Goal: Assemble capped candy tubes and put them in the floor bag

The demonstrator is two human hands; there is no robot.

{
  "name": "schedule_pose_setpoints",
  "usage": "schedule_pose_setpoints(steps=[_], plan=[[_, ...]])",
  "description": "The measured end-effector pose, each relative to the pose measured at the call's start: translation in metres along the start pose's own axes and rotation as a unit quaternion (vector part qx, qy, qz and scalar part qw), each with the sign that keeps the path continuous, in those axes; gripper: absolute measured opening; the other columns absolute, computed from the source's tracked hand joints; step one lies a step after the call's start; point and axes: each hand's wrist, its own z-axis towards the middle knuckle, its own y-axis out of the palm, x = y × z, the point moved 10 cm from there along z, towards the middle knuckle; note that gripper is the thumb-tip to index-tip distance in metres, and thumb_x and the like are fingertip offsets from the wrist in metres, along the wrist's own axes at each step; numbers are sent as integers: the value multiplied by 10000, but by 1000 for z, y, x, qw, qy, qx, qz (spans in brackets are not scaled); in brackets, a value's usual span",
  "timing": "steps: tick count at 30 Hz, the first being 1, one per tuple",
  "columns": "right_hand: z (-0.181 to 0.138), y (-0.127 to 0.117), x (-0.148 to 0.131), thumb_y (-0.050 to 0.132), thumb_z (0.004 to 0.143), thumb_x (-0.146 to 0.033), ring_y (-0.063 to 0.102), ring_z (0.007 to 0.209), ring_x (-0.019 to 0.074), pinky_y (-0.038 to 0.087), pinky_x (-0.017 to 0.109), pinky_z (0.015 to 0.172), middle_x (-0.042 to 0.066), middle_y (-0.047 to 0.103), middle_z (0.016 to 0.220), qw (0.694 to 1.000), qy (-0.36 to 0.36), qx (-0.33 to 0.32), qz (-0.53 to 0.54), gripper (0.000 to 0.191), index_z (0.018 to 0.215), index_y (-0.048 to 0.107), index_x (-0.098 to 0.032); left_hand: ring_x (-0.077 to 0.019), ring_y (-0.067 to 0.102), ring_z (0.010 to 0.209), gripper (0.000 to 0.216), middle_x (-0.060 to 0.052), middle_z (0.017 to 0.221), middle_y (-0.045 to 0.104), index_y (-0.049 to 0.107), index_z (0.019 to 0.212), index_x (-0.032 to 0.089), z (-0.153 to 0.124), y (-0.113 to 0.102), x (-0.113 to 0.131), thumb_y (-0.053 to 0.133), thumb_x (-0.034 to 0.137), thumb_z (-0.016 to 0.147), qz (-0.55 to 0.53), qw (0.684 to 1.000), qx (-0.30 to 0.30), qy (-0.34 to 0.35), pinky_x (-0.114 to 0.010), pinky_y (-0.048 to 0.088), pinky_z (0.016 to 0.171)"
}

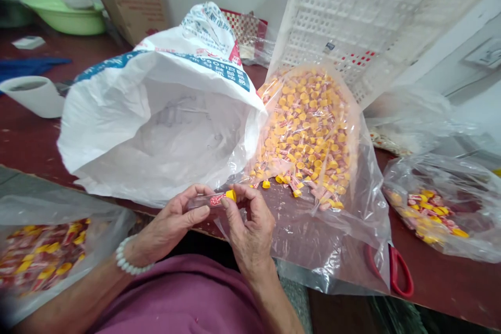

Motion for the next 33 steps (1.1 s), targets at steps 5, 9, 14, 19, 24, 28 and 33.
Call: schedule_pose_setpoints(steps=[5,9,14,19,24,28,33], plan=[[4,5,-13,591,851,-254,631,920,160,516,309,795,45,656,966,997,-38,-59,-26,122,964,588,-208,-167,581,867,201,-44,910,613,620,968,137,1,9,-5,630,278,826,79,994,-60,-35,-318,455,827],[-1,15,-38,716,733,-321,559,1078,229,470,400,903,111,601,1133,972,-171,-98,-127,361,1027,547,-195,-103,520,695,174,-9,741,559,626,820,121,2,7,-12,656,291,796,26,998,-36,-52,-229,421,685],[-11,28,-44,790,634,-390,559,1027,239,474,408,879,100,610,1088,952,-220,-129,-167,562,1087,509,-211,-110,524,724,194,-26,801,578,625,865,126,3,15,-26,688,273,756,11,996,-32,-80,-218,399,667],[-3,9,-6,634,791,-456,540,1073,206,494,354,858,100,547,1188,975,-107,-122,-151,539,1241,461,-215,-106,540,657,137,0,741,597,579,856,174,7,6,11,660,228,759,53,998,-7,-39,-231,428,647],[18,-77,65,524,852,-356,509,1042,262,416,485,935,126,577,1033,918,-58,13,-392,284,1050,594,-165,-97,467,476,143,85,453,409,565,797,193,14,-57,107,678,216,712,167,958,157,172,-236,429,573],[36,-114,102,483,852,-351,471,1086,287,413,485,923,145,536,1062,874,-81,68,-475,320,1082,609,-168,-127,538,594,151,13,629,584,671,872,162,48,-73,144,594,196,747,509,806,190,235,-244,431,594],[44,-115,113,437,855,-295,499,1006,274,449,450,857,139,525,1000,868,-95,71,-482,299,1044,630,-167,-203,563,924,390,-49,1128,637,715,946,235,121,-67,115,508,19,696,825,527,80,187,-332,419,840]])
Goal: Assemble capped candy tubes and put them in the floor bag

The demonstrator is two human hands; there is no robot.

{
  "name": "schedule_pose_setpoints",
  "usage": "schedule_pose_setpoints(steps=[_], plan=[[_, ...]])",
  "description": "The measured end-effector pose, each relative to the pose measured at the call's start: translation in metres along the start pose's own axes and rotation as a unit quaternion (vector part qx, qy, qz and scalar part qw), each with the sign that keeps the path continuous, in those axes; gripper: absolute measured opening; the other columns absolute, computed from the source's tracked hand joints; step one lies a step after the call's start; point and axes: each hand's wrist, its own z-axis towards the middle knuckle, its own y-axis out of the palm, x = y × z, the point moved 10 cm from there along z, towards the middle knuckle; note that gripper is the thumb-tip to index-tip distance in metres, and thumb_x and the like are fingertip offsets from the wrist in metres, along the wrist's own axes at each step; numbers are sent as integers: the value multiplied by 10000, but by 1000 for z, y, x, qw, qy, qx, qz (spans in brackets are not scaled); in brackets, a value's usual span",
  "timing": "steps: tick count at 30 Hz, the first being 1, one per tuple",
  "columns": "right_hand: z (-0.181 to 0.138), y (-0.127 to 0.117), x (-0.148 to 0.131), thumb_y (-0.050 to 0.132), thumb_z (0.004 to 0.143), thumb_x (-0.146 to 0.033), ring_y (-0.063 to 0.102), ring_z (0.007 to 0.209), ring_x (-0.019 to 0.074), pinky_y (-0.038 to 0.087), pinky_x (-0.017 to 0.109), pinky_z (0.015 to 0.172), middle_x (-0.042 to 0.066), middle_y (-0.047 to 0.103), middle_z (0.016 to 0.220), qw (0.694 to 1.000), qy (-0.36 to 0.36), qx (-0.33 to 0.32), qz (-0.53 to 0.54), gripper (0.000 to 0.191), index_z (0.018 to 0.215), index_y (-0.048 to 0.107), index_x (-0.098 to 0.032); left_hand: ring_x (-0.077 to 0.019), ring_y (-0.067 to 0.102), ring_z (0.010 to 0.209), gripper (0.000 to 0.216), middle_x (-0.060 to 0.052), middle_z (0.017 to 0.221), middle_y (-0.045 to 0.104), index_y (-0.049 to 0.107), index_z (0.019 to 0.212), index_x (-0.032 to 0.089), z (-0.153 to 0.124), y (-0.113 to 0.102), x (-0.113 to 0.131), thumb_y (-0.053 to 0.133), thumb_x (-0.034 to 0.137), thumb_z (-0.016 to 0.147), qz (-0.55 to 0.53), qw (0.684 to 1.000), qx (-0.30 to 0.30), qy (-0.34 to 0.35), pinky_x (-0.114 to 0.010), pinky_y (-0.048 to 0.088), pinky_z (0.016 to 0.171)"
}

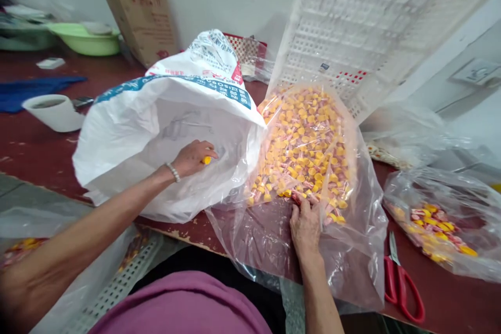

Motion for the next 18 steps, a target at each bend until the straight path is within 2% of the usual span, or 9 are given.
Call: schedule_pose_setpoints(steps=[3,5,10,14,16,18], plan=[[-3,0,1,423,851,-247,520,957,260,444,445,842,120,546,961,1000,-7,-12,-7,301,1059,633,-191,-202,552,930,321,-23,1185,611,718,907,279,17,21,-1,534,75,741,20,999,-33,22,-321,416,803],[-4,0,5,425,852,-260,527,909,264,434,464,824,114,564,918,1000,-6,-24,-14,299,1047,642,-192,-187,556,914,287,-9,1145,622,715,885,294,22,29,-3,529,108,773,33,997,-53,36,-296,411,777],[-5,2,8,412,869,-395,538,818,260,452,445,767,117,583,811,998,-12,-61,0,351,935,667,-163,-190,580,919,343,-20,1018,659,699,990,300,22,31,-17,506,107,783,45,994,-91,36,-261,405,729],[-14,-2,-11,388,890,-462,574,833,233,466,405,800,100,632,842,994,-26,-95,41,387,893,664,-190,-185,605,891,389,-5,975,683,643,1133,266,11,31,-31,599,226,749,23,993,-118,22,-236,419,720],[-22,-6,-20,399,890,-477,593,862,226,469,397,811,94,656,927,989,20,-113,91,383,982,637,-191,-177,611,829,441,6,894,686,626,1163,260,6,32,-35,628,245,722,12,992,-126,13,-230,423,700],[-32,-9,-25,475,853,-506,610,852,219,483,379,780,90,661,971,973,107,-124,161,393,1042,599,-184,-182,605,822,408,-9,888,668,638,1134,254,3,31,-38,605,204,730,9,993,-114,3,-242,427,701]])
